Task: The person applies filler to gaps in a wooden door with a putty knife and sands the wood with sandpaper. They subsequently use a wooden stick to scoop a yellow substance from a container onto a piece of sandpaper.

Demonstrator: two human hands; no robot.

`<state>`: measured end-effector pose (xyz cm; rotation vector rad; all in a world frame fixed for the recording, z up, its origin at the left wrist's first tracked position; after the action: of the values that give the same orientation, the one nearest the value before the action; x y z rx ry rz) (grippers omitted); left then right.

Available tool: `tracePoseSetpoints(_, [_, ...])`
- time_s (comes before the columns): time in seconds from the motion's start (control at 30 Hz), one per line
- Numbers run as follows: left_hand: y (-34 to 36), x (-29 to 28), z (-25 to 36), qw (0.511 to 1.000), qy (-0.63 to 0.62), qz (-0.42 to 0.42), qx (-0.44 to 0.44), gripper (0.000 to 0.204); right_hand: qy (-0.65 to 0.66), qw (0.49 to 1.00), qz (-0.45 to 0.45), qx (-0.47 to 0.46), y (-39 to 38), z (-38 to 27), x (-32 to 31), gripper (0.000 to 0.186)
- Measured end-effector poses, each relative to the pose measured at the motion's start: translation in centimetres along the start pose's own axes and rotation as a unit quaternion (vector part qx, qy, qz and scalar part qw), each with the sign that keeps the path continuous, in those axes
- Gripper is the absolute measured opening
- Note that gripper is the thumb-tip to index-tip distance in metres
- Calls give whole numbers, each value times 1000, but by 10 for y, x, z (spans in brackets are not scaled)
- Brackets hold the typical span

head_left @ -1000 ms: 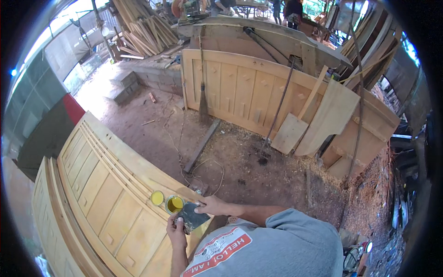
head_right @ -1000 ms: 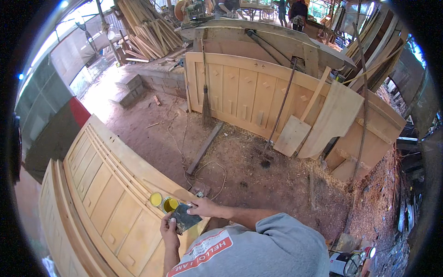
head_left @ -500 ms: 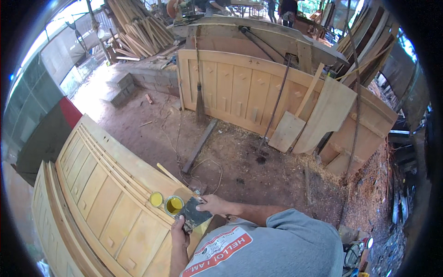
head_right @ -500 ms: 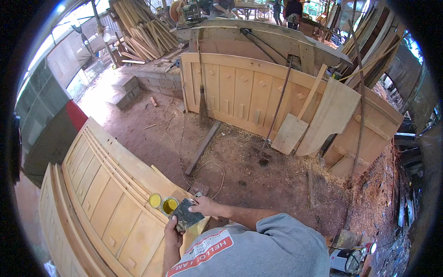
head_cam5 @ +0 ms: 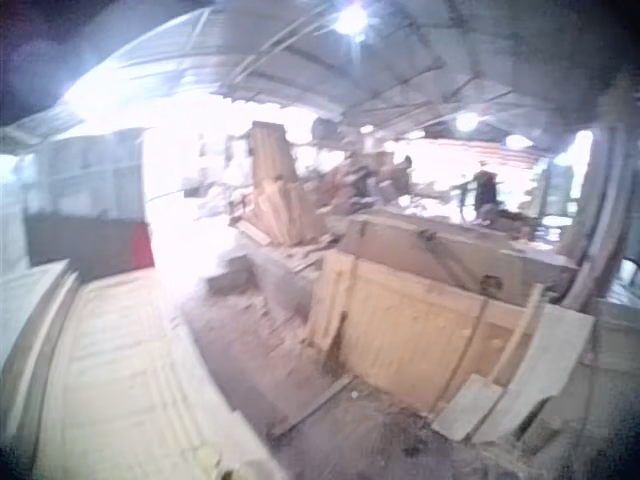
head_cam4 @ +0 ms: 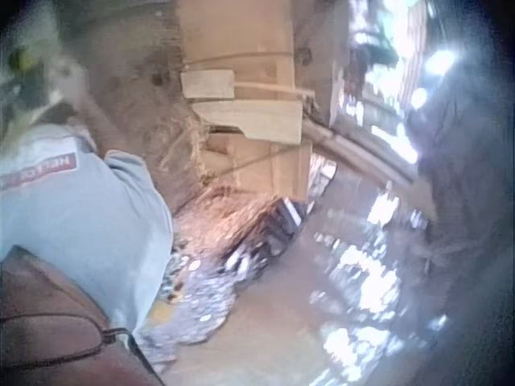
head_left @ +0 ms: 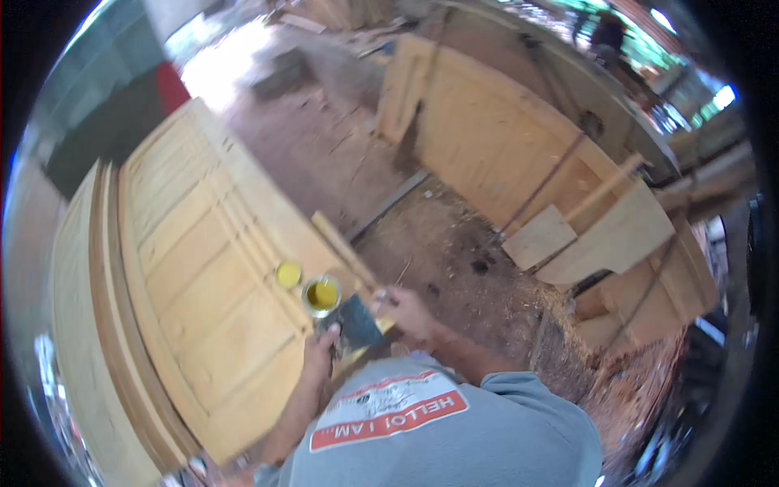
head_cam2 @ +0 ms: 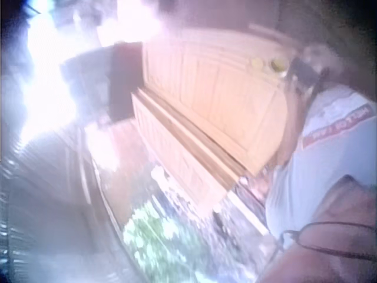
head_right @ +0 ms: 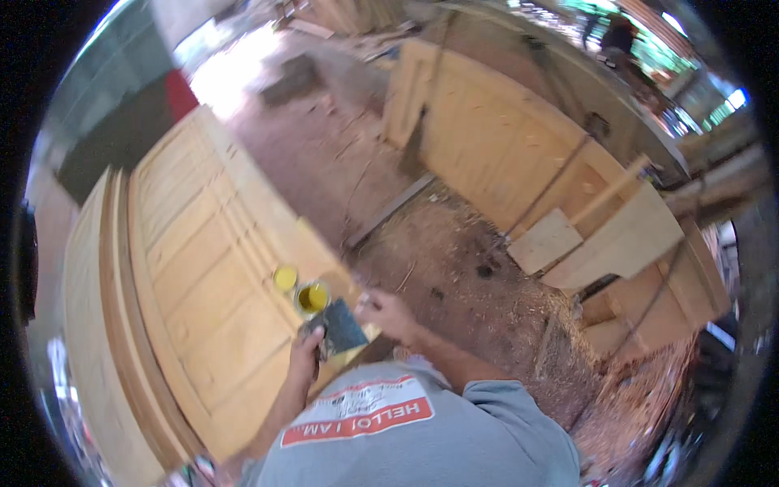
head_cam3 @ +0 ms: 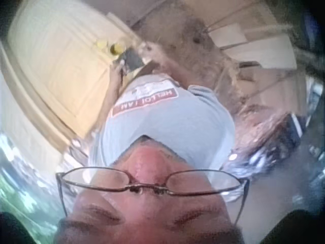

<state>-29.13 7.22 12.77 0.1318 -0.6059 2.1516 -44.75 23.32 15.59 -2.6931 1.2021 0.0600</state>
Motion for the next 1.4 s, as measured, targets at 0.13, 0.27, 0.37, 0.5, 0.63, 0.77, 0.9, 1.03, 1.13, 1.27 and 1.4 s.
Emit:
tracePoseSetpoints(0.13, [-15, -45, -5, 994, 97, 41, -35, 26, -79, 996, 37, -12, 8, -19, -36, 28])
tracePoseSetpoints(0.27, [-42, -80, -9, 993, 77, 91, -3, 23, -198, 979, 34, -29, 18, -36, -46, 29])
tracePoseSetpoints(0.37, [-53, -73, 12, 961, 252, 76, 87, 24, -256, 965, 26, -52, 26, -51, -60, 30])
tracePoseSetpoints(0.5, [-64, -43, 40, 876, 432, 9, 215, 26, -361, 927, -65, -73, 46, -89, -49, 26])
tracePoseSetpoints(0.63, [-57, -18, 48, 821, 512, -26, 249, 25, -541, 797, -128, -234, 59, -136, -15, 23])
tracePoseSetpoints(0.77, [-42, -6, 32, 767, 577, -16, 281, 24, -666, 676, -181, -259, 64, -164, 45, 21])
tracePoseSetpoints(0.9, [-28, 9, 23, 746, 613, -48, 258, 24, -742, 582, -230, -238, 72, -152, 99, 20])
tracePoseSetpoints(1.03, [-19, 17, 2, 724, 646, -51, 237, 27, -798, 528, -248, -155, 84, -126, 137, 22])
tracePoseSetpoints(1.13, [-15, 11, -1, 697, 693, -55, 178, 32, -852, 428, -242, -180, 71, -137, 170, 25])
tracePoseSetpoints(1.27, [-16, 10, -5, 684, 709, -54, 163, 33, -817, 439, -311, -206, 95, -79, 196, 25])
tracePoseSetpoints(1.4, [-13, 16, -9, 687, 706, -66, 157, 35, -809, 463, -305, -195, 105, -49, 195, 24])
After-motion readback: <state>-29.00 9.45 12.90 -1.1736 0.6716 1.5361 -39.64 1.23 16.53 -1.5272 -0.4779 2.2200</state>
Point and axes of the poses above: each hand's wrist, its own y-axis towards the middle knuckle, its own x-axis out of the palm, z = x × y, the point moved 10 cm from there along y, towards the middle knuckle, and after that the axes turned 2 degrees about -y, right-handed, at the moved point
